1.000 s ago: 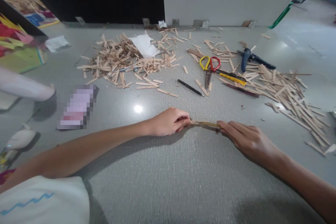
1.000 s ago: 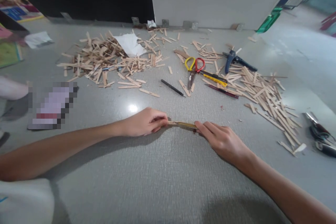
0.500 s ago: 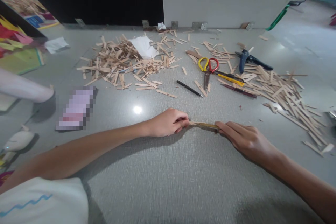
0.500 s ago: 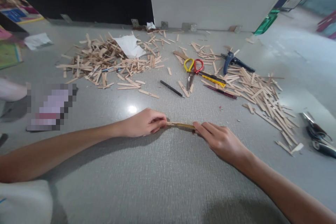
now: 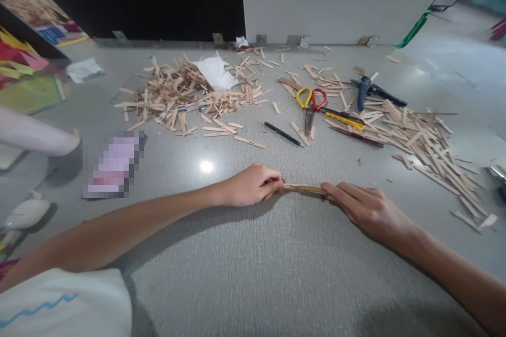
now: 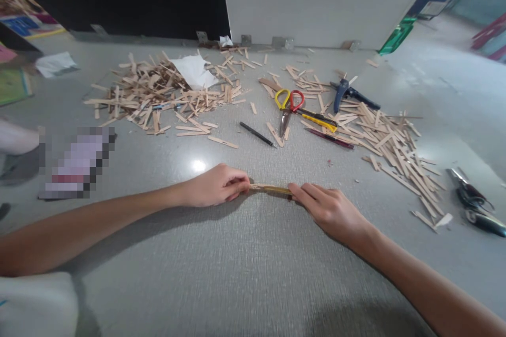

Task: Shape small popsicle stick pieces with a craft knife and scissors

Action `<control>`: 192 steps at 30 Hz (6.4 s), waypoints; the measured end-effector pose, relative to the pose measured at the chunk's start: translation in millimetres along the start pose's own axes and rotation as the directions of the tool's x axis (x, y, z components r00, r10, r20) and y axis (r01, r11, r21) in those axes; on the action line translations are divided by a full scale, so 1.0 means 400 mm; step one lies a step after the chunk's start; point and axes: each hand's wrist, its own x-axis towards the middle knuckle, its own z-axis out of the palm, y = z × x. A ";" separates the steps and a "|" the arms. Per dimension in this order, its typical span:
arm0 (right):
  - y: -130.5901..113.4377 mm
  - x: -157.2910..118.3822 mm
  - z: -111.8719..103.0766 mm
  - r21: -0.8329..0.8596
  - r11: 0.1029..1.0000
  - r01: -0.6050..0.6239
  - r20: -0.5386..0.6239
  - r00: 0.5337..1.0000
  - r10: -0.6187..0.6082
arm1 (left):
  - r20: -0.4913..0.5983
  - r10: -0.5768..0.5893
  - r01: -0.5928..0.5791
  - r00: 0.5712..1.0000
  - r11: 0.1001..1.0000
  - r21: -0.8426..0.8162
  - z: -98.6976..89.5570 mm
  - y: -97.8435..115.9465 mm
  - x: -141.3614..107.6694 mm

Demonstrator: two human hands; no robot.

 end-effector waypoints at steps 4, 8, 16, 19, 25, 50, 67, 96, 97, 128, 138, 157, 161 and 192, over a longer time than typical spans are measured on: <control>0.001 0.003 -0.003 -0.030 1.000 0.010 0.013 1.000 -0.010 | -0.009 0.002 -0.002 1.000 1.000 0.016 0.001 -0.002 0.002; 0.000 0.004 -0.003 -0.062 0.998 0.018 0.025 1.000 -0.016 | -0.003 0.015 -0.015 1.000 0.999 0.037 0.001 -0.002 0.003; -0.016 0.022 -0.034 -0.163 0.986 0.040 0.148 0.989 -0.016 | 0.016 0.106 -0.107 0.994 0.989 0.104 -0.001 -0.012 0.005; -0.023 0.043 -0.069 -0.277 0.954 0.116 0.284 0.958 -0.034 | 0.005 0.151 -0.150 0.988 0.976 0.155 0.004 -0.018 0.004; -0.052 0.086 -0.083 -0.472 0.845 0.251 0.415 0.909 -0.038 | -0.001 0.184 -0.181 0.983 0.964 0.197 0.008 -0.022 0.004; -0.041 0.115 -0.004 -0.405 0.903 0.146 0.431 0.901 0.048 | -0.088 0.180 -0.152 0.980 0.954 0.260 0.026 -0.027 0.009; -0.072 0.161 -0.023 -0.499 0.856 0.131 0.477 0.867 0.145 | -0.160 0.218 -0.132 0.963 0.895 0.426 0.057 -0.031 -0.001; -0.061 0.164 -0.011 -0.469 0.870 0.149 0.519 0.844 0.135 | -0.184 0.246 -0.072 0.952 0.761 0.645 0.091 -0.041 -0.001; -0.040 0.166 -0.011 -0.420 0.891 0.173 0.552 0.828 0.099 | -0.182 0.240 -0.067 0.953 0.757 0.650 0.091 -0.039 -0.001; -0.013 0.141 0.024 -0.509 0.826 0.243 0.372 0.927 -0.043 | -0.165 0.218 -0.022 0.962 0.663 0.748 0.105 -0.038 -0.014; -0.036 0.112 -0.027 -0.509 0.844 0.167 0.254 0.966 -0.038 | -0.252 0.080 0.109 0.964 0.750 0.653 0.104 -0.018 -0.010; -0.037 0.066 -0.073 -0.507 0.817 0.274 0.298 0.945 -0.132 | -0.112 0.021 0.022 0.993 0.930 0.366 0.030 -0.007 0.002; -0.038 0.078 -0.063 -0.536 0.808 0.243 0.312 0.947 -0.078 | -0.068 0.045 -0.019 0.997 0.938 0.345 0.018 0.003 -0.004; -0.076 0.148 -0.029 -0.520 0.823 0.228 0.428 0.904 0.019 | -0.067 0.124 -0.076 0.990 0.871 0.485 0.031 -0.004 0.001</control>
